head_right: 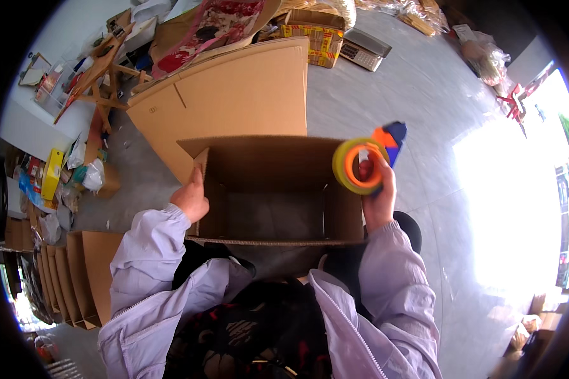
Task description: The person assembles flat-packed cardboard boxes by folding the flaps and securing them with a tape dispenser. They repeatedly pick up a flat box, fold it into shape, and apply tape to seal the seams.
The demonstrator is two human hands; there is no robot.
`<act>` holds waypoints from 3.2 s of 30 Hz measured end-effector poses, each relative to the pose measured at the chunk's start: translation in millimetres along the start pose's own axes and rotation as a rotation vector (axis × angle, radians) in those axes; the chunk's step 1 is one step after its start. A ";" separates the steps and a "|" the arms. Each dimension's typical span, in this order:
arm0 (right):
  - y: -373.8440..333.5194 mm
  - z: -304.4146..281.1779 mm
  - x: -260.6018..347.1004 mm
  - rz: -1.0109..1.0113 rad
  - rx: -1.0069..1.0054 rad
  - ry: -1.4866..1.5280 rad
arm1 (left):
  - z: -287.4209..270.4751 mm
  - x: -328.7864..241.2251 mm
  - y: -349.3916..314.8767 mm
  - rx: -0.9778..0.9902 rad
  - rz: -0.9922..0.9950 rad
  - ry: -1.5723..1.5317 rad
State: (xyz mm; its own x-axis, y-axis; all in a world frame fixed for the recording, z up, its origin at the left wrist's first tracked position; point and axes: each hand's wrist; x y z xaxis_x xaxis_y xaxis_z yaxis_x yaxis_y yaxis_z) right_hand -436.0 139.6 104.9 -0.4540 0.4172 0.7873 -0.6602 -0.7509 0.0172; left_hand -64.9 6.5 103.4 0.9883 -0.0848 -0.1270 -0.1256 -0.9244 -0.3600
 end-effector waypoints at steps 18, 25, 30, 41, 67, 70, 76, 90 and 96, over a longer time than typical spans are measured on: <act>-9.7 5.2 -66.1 0.299 0.913 -0.942 | 5.8 20.3 -26.6 0.838 0.448 0.198; 2.2 4.3 -40.4 0.260 0.946 -0.960 | -17.9 62.3 0.4 0.857 0.423 -0.210; 27.7 89.8 -5.7 0.137 0.684 -0.543 | 6.8 58.2 26.8 0.194 0.296 0.073; 20.2 81.8 -45.6 0.375 0.507 -0.270 | 77.6 66.4 0.5 0.072 0.025 -0.979; -25.3 51.7 -42.8 -0.136 1.133 -1.159 | 103.6 75.3 32.5 -0.042 0.129 -0.829; -27.1 59.9 -40.9 -0.118 1.166 -1.222 | 97.6 71.9 30.7 0.008 0.093 -0.858; -27.5 76.0 -45.7 -0.127 1.255 -1.272 | 81.9 50.7 14.9 -0.232 0.124 -0.911; -34.9 107.3 -51.2 -0.307 1.382 -1.332 | 79.4 -49.1 -7.0 0.232 -0.037 -1.775; -35.7 132.1 -50.1 -0.181 1.515 -1.416 | 66.8 21.7 17.7 0.018 -0.177 -1.610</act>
State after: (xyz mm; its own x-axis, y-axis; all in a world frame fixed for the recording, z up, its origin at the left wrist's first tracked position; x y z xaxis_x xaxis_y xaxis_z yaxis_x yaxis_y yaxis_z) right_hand -310.7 77.9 146.3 0.6992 0.4799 0.5299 0.6008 -0.7961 -0.0719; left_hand -51.5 13.2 32.6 -0.1192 0.4845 -0.8666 -0.0389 -0.8745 -0.4835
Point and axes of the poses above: each hand's wrist, its own y-axis towards the middle knuckle, its own z-axis out of the palm, x = y × z, and after that the axes turned 10 degrees about -z, right-handed
